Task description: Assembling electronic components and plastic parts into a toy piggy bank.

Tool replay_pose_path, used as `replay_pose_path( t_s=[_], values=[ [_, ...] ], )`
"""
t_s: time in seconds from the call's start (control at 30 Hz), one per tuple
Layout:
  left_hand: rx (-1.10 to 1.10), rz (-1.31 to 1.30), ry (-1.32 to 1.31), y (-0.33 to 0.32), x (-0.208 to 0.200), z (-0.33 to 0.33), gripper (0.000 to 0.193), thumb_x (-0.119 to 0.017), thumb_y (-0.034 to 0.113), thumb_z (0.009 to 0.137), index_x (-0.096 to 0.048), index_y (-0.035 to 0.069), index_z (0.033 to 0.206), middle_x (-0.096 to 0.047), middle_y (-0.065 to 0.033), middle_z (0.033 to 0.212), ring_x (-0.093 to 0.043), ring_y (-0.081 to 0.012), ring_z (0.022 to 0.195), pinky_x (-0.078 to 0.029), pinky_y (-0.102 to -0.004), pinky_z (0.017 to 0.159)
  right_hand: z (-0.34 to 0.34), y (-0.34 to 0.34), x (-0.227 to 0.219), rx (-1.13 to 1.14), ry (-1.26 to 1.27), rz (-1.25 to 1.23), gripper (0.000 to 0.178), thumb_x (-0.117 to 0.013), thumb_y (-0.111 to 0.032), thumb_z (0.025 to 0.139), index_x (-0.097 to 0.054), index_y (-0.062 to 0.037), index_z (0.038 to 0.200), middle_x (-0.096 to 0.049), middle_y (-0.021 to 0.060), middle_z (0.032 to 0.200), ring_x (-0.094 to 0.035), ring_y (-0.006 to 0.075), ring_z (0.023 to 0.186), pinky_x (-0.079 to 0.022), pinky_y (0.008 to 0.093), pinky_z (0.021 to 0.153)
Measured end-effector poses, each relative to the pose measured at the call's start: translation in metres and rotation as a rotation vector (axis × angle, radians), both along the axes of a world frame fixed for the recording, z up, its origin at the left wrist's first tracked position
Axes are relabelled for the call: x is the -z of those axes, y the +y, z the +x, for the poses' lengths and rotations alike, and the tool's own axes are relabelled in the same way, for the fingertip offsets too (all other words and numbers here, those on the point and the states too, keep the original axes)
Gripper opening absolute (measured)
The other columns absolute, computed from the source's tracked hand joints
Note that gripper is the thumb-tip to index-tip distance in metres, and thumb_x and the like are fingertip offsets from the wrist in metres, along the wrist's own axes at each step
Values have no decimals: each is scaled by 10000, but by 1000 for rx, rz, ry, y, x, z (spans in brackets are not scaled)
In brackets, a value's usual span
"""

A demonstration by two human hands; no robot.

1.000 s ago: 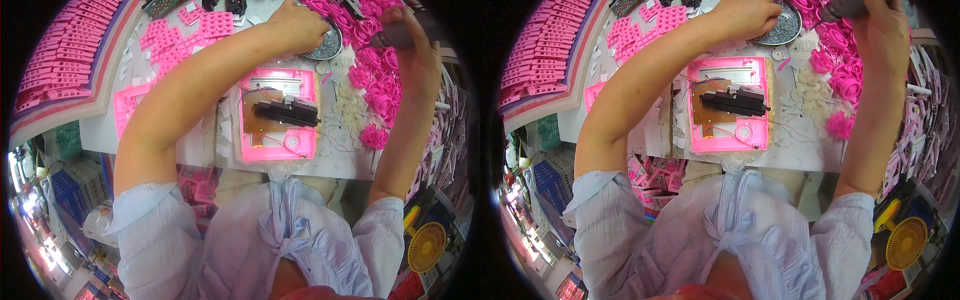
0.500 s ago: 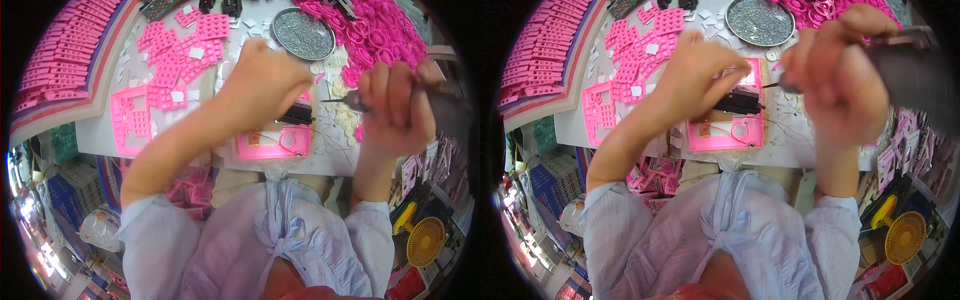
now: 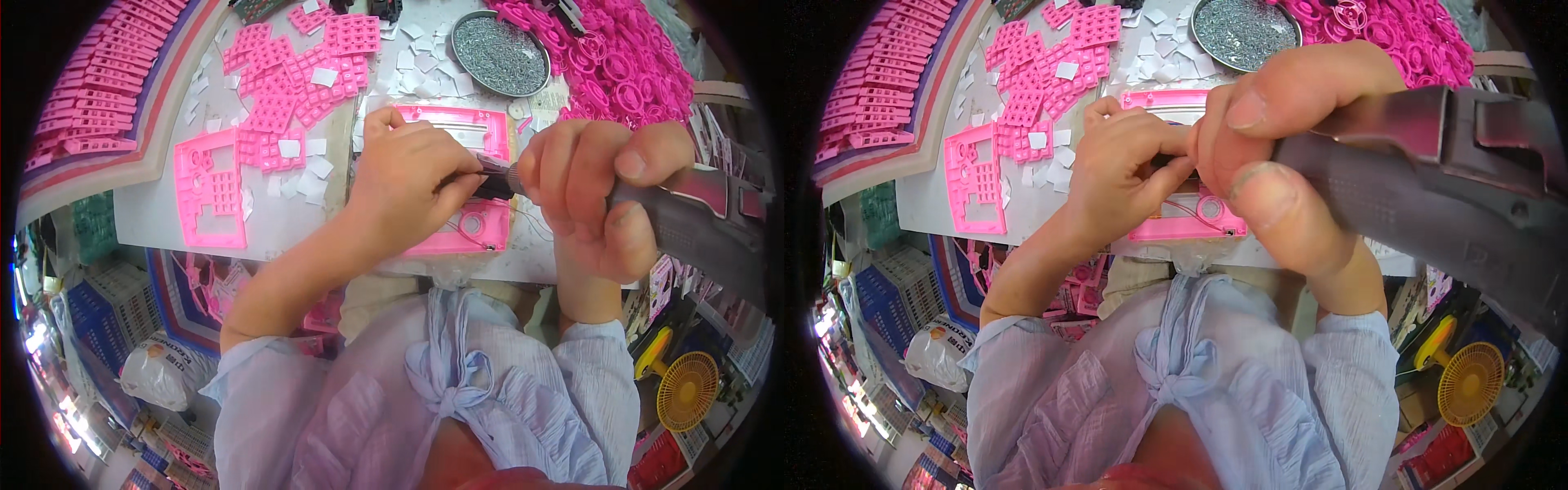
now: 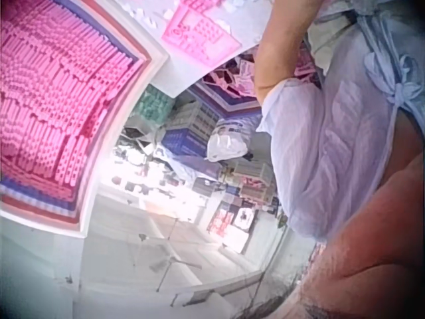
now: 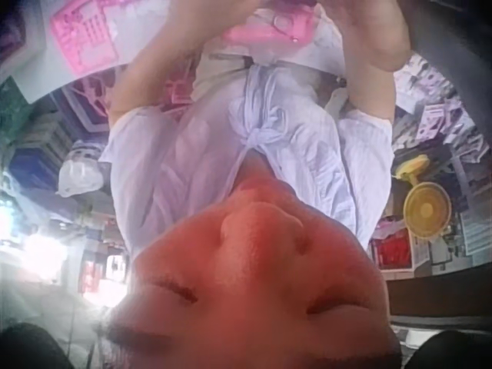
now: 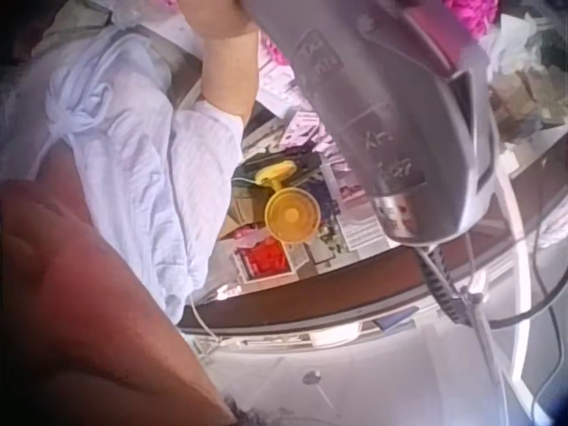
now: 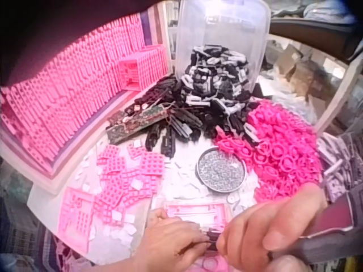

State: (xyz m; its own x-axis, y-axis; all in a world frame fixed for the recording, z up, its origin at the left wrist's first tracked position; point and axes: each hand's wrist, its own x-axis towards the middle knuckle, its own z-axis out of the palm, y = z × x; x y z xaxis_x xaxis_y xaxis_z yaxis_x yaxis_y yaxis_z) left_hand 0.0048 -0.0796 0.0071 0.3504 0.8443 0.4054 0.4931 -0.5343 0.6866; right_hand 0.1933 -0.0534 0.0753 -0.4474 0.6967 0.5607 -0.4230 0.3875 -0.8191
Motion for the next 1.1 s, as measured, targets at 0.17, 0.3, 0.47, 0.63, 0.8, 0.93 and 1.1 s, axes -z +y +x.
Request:
replay_pose_path(
  t_s=[0.17, 0.3, 0.47, 0.63, 0.8, 0.93, 1.1],
  values=[
    [-156, 117, 190, -10, 2, -13, 430, -851, 253, 695, -676, 171, 1079, -649, 21, 937, -564, -208, 873, -307, -414, 829, 1, 3, 7, 45, -6, -18, 298, -584, -255, 988, -450, -125, 1221, -472, -27, 644, -455, 123, 564, -410, 317, 580],
    [-108, 219, 313, -13, 22, -20, 498, -848, 296, 666, -664, 159, 1108, -655, 13, 986, -571, -212, 902, -312, -424, 824, -11, 2, 20, 152, -24, -49, 305, -610, -236, 973, -450, -105, 1197, -465, -3, 637, -449, 144, 557, -414, 331, 574],
    [-119, 240, 225, -17, 24, -20, 506, -834, 328, 662, -670, 154, 1108, -654, 26, 975, -565, -198, 878, -317, -408, 799, -16, 3, 28, 182, -71, -27, 292, -622, -229, 963, -445, -99, 1156, -461, 7, 621, -440, 143, 539, -404, 331, 543],
    [-119, 232, 204, -17, 27, -21, 497, -823, 344, 668, -667, 156, 1101, -655, 25, 981, -566, -200, 859, -314, -405, 783, -20, 4, 33, 150, -73, -33, 288, -632, -216, 951, -438, -96, 1126, -464, 17, 616, -443, 141, 537, -398, 327, 527],
    [-121, 247, 165, -16, 27, -20, 471, -811, 339, 687, -658, 146, 1089, -657, 20, 1002, -567, -205, 855, -314, -413, 780, -13, 8, 43, 127, -80, 29, 306, -693, -60, 855, -497, -15, 1086, -621, 108, 873, -621, 151, 737, -538, 296, 702],
    [-118, 280, 154, -17, 31, -18, 468, -814, 296, 676, -656, 111, 1076, -651, 16, 1016, -566, -192, 865, -303, -418, 819, -18, 9, 39, 156, -191, 127, 267, -673, -142, 918, -459, -50, 1050, -535, 57, 711, -504, 139, 584, -445, 307, 554],
    [-110, 309, 155, -18, 31, -17, 464, -817, 262, 647, -662, 84, 1047, -643, 24, 1016, -568, -163, 898, -286, -429, 894, -24, 11, 39, 170, -273, 188, 262, -667, -165, 949, -439, -51, 1007, -486, 29, 611, -443, 129, 493, -406, 319, 481]
  ],
)
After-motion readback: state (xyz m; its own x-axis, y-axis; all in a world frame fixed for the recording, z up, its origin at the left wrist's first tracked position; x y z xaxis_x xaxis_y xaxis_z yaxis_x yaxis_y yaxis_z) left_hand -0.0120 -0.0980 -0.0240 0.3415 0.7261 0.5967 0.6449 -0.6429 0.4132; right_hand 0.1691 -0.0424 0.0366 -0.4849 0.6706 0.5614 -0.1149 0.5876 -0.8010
